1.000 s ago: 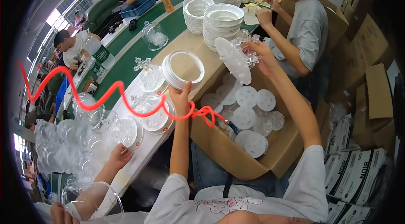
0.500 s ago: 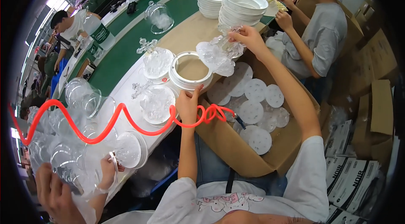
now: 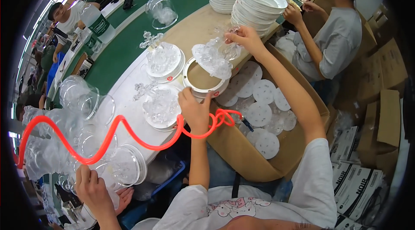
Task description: Assembling decorative light fixture components using an air blow gun and manual assembly.
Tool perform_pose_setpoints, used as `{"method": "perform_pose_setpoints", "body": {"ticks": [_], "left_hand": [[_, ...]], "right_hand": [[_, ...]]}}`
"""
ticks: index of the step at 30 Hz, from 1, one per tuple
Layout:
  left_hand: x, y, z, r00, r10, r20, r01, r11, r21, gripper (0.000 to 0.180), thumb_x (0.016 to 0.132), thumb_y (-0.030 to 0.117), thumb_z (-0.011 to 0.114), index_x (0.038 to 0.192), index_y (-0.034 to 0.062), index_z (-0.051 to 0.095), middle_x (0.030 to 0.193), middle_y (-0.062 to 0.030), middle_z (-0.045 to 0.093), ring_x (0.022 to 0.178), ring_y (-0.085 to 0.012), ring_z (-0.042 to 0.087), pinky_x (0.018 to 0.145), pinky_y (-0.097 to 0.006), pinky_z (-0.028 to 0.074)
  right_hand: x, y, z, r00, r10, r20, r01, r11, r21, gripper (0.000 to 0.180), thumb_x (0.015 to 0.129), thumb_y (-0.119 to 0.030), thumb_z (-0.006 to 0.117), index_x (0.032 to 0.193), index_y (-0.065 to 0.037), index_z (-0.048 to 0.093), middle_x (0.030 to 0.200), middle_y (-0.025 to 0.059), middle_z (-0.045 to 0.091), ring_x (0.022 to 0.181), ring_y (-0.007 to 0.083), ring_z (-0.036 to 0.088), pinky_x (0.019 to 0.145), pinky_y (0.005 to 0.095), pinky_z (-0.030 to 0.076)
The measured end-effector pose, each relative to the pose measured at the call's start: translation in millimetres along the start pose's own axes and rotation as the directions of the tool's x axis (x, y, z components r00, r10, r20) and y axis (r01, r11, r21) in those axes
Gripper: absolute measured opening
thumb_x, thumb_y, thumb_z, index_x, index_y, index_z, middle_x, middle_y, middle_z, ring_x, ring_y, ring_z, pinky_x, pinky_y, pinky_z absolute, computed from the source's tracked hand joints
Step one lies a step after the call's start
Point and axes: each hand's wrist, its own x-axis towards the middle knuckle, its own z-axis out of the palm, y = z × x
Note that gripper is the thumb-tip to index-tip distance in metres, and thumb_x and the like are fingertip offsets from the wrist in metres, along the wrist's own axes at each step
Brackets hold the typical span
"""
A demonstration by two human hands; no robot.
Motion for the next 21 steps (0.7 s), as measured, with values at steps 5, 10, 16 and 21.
{"method": "perform_pose_setpoints", "body": {"ticks": [5, 10, 16, 21], "left_hand": [[2, 1, 14, 0.989, 0.148, 0.002, -0.148, 0.988, -0.031, 0.099, 0.058, 0.019, 0.080, 0.133, -0.0026, 0.020, 0.131, -0.0343, 0.021, 0.122, -0.0479, 0.025, 0.102, -0.045, 0.025], [15, -13, 30, 0.967, 0.248, -0.054, -0.254, 0.950, -0.183, 0.106, 0.055, 0.016, 0.081, 0.134, -0.0060, 0.013, 0.137, -0.0260, 0.020, 0.126, -0.0410, 0.023, 0.104, -0.042, 0.022], [21, -22, 34, 0.967, 0.240, -0.084, -0.254, 0.937, -0.241, 0.113, 0.053, 0.015, 0.082, 0.136, -0.0052, 0.008, 0.138, -0.0235, 0.020, 0.127, -0.0361, 0.023, 0.105, -0.038, 0.021], [23, -24, 33, 0.979, 0.199, -0.041, -0.200, 0.911, -0.360, 0.111, 0.053, 0.013, 0.081, 0.135, -0.0052, 0.009, 0.139, -0.0234, 0.016, 0.129, -0.0367, 0.019, 0.106, -0.039, 0.020]], "right_hand": [[-17, 11, -2, 0.929, 0.333, -0.159, -0.304, 0.935, 0.184, 0.032, 0.081, -0.030, 0.062, 0.096, -0.003, 0.056, 0.085, 0.0048, 0.063, 0.075, 0.0111, 0.059, 0.069, 0.0242, 0.041], [-15, 16, -20, 0.954, 0.267, -0.139, -0.234, 0.948, 0.216, 0.029, 0.083, -0.027, 0.061, 0.097, -0.002, 0.056, 0.086, 0.0068, 0.063, 0.075, 0.0100, 0.059, 0.063, 0.0226, 0.046], [13, -5, -6, 0.991, -0.136, 0.008, 0.134, 0.966, -0.221, 0.026, 0.081, -0.021, 0.062, 0.090, 0.003, 0.059, 0.078, 0.0062, 0.064, 0.074, 0.0107, 0.060, 0.068, 0.0230, 0.046], [23, -17, 40, 0.967, -0.246, 0.065, 0.236, 0.771, -0.592, 0.024, 0.078, -0.026, 0.062, 0.085, -0.003, 0.061, 0.070, 0.0089, 0.062, 0.066, 0.0193, 0.060, 0.062, 0.0289, 0.045]]}}
